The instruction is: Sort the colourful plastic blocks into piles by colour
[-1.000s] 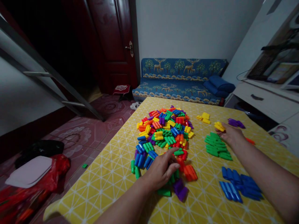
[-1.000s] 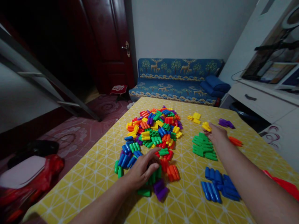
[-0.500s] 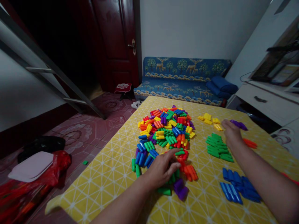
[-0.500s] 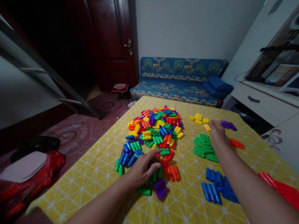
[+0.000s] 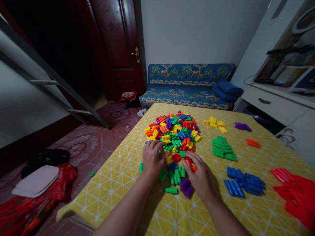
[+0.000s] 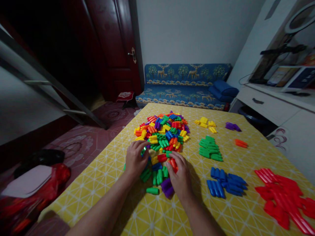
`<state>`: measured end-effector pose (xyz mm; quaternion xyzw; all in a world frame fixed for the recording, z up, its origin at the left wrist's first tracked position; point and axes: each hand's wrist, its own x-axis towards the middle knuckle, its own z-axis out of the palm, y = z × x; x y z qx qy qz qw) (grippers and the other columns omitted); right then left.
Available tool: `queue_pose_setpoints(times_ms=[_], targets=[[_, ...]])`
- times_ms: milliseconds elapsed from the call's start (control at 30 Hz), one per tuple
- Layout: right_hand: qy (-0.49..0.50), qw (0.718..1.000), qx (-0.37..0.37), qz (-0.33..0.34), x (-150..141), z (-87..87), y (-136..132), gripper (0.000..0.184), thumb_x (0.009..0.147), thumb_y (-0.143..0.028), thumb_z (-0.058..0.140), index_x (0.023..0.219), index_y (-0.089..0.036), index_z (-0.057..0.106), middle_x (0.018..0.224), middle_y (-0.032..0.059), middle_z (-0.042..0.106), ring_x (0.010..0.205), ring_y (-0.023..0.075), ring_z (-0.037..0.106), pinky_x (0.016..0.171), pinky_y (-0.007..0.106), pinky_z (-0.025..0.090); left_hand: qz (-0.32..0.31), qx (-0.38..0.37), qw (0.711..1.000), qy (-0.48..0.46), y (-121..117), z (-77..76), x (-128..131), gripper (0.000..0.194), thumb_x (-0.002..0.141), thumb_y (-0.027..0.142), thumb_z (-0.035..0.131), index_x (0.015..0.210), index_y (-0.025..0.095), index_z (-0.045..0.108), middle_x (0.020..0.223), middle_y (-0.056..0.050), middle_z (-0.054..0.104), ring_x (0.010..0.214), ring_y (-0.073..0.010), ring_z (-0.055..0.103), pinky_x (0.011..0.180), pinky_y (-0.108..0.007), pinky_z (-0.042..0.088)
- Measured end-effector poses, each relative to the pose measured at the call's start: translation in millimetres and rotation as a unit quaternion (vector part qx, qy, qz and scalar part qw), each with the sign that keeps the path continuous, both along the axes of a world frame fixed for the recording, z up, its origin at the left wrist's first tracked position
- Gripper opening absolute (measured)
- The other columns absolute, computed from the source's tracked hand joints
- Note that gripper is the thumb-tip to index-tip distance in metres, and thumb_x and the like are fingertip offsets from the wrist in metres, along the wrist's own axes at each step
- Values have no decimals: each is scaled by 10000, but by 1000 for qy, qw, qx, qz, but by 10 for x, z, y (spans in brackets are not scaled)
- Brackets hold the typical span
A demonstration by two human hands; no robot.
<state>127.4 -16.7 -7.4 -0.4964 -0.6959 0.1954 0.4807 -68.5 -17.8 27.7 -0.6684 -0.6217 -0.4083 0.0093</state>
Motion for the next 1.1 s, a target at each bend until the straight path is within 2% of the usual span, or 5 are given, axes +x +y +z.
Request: queue_pose_setpoints(times_ms=[133, 267, 733, 900, 1100], targets=[[-82, 996, 22, 1, 9, 5, -42, 326, 908, -370, 551, 1155, -190, 665, 1266, 126, 637, 1191, 256, 592, 1024, 440, 490, 109, -105, 988, 26, 29, 46, -239, 559, 778, 313, 700, 1315, 210, 582, 1352, -147, 549, 1256, -352, 498, 1025, -502, 422], [-140, 990, 23, 6, 21, 58, -83, 391, 896, -413, 579, 1221, -205, 636, 1313, 117, 613, 1216, 277, 578, 1019, 465, 495, 46, -209, 977, 10, 26, 23, -368, 810, 718, 442, 765, 1428, 194, 466, 1427, -176, 475, 1262, -352, 521, 1012, -459, 456], [-205, 975, 20, 83, -16, 71, -101, 515, 901, -416, 594, 1381, -243, 526, 1410, 92, 562, 1287, 280, 530, 1055, 490, 462, 15, -209, 977, -30, 122, -51, -267, 513, 727, 147, 663, 1236, 210, 658, 1080, -104, 678, 991, -259, 646, 890, -367, 499], [-162, 982, 64, 71, -32, 41, -94, 487, 922, -392, 576, 1375, -222, 529, 1374, 96, 593, 1289, 268, 530, 1078, 484, 449, -77, -143, 981, -102, 92, 13, -233, 459, 761, 195, 661, 1220, 192, 661, 1008, -60, 715, 759, -177, 636, 730, -297, 514], [-48, 995, 63, 61, -78, 55, -121, 429, 963, -301, 513, 1390, -252, 513, 1298, 83, 646, 1192, 206, 619, 992, 368, 533, -284, -108, 949, -81, -52, 103, -49, 386, 821, 187, 643, 1204, 224, 675, 1033, -57, 734, 900, -200, 672, 810, -302, 522]])
